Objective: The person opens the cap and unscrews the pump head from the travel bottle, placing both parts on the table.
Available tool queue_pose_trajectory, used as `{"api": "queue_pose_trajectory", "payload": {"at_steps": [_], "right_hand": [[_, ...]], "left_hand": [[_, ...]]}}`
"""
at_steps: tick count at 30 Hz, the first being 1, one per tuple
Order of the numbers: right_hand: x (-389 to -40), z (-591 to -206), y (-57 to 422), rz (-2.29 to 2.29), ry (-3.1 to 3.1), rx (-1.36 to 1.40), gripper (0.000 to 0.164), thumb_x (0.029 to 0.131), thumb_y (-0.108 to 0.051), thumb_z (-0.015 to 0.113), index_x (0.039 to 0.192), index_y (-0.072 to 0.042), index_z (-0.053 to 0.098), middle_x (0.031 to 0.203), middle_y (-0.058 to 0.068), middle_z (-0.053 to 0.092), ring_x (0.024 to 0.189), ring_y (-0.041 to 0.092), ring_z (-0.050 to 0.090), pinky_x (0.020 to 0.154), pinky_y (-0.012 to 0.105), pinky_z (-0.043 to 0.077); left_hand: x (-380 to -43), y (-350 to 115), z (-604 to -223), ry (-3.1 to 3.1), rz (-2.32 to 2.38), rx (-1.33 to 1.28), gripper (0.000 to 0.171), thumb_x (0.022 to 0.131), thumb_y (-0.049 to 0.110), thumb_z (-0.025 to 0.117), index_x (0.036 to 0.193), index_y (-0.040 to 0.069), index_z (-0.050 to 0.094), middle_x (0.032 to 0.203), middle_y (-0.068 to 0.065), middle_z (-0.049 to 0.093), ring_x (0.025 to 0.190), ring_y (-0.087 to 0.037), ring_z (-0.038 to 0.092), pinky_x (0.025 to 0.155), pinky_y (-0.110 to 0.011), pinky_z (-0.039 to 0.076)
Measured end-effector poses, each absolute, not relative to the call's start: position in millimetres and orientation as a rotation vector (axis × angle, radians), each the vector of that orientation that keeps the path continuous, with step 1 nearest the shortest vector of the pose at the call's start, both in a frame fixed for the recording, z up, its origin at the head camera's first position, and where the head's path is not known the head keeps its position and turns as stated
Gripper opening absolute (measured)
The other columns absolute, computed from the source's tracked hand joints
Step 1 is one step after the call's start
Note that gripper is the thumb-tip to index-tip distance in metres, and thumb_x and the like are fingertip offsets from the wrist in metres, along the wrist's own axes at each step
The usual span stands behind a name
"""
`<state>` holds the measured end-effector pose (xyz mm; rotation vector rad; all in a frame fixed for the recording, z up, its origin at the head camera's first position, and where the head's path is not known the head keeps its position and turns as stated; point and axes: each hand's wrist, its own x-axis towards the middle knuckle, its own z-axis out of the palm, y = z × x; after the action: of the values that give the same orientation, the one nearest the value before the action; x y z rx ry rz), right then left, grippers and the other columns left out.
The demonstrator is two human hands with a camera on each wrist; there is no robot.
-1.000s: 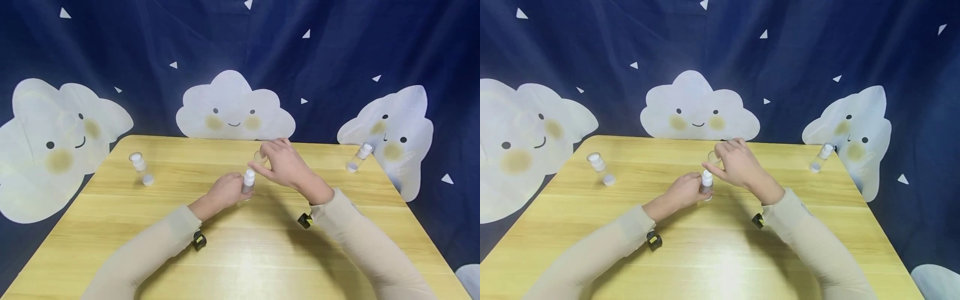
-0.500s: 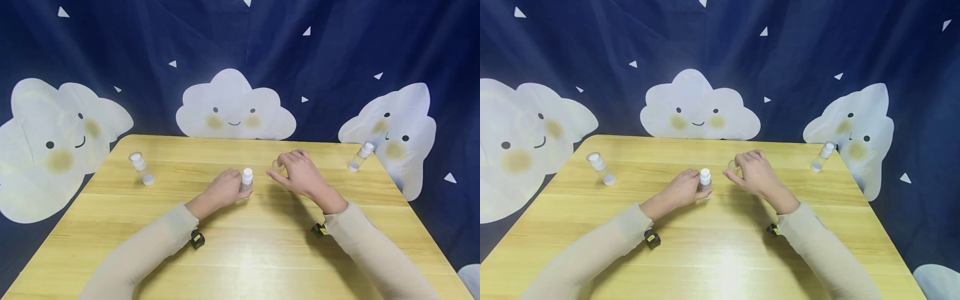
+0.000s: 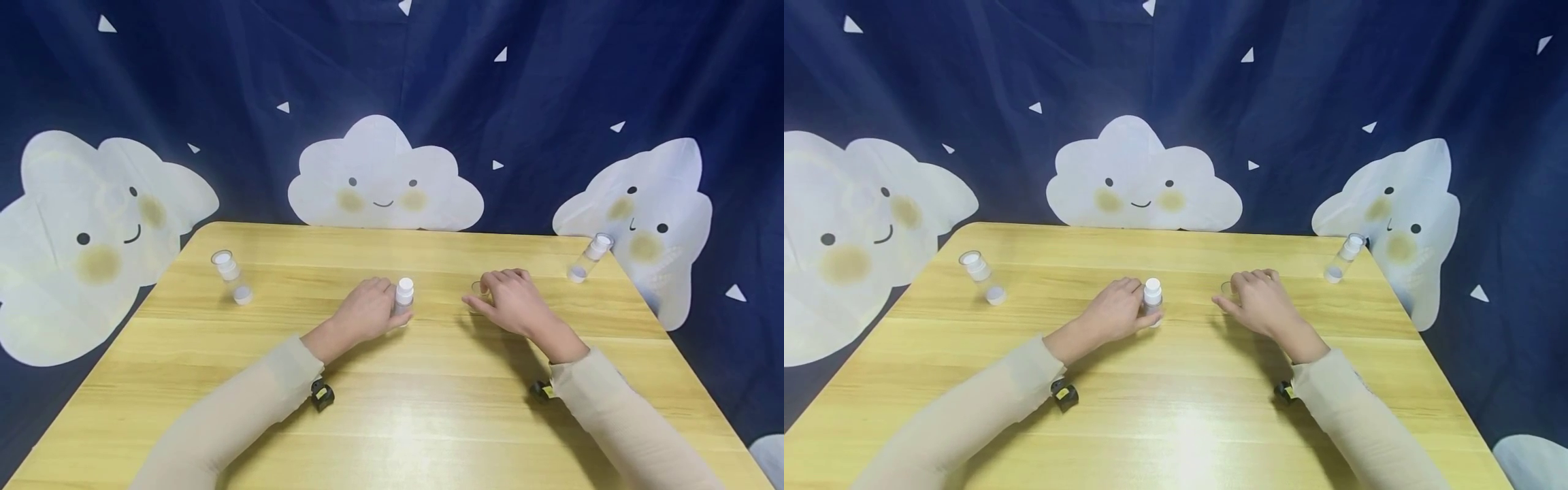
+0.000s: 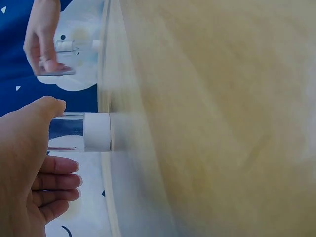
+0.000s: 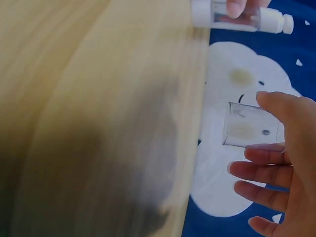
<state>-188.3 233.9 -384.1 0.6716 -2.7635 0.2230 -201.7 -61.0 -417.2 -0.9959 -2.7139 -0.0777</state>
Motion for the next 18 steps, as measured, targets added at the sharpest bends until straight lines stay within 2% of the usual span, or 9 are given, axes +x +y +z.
{"api": "queue_pose_trajectory", "payload": {"at_steps": [6,18], "right_hand": [[-190,-392,244,0.174,-2.88,0.611,0.042,0.092,-0.053,0.06,0.08,-0.013,0.055,0.078,-0.003,0.058,0.079,0.027,0.06,0.088,0.054,0.038],[-191,-400,256,0.126,-3.023,0.464,0.043,0.092,-0.056,0.057,0.079,-0.016,0.053,0.079,-0.003,0.056,0.081,0.029,0.057,0.086,0.057,0.036]], "left_hand": [[-202,-62,-415,-2.737,-0.111,-0.983,0.063,0.092,0.062,0.052,0.105,0.001,0.065,0.09,-0.006,0.063,0.084,-0.021,0.06,0.08,-0.034,0.05],[-203,-61,-418,-2.764,-0.187,-0.971,0.057,0.096,0.056,0.05,0.1,0.002,0.067,0.089,-0.006,0.065,0.083,-0.02,0.06,0.079,-0.033,0.05]]}}
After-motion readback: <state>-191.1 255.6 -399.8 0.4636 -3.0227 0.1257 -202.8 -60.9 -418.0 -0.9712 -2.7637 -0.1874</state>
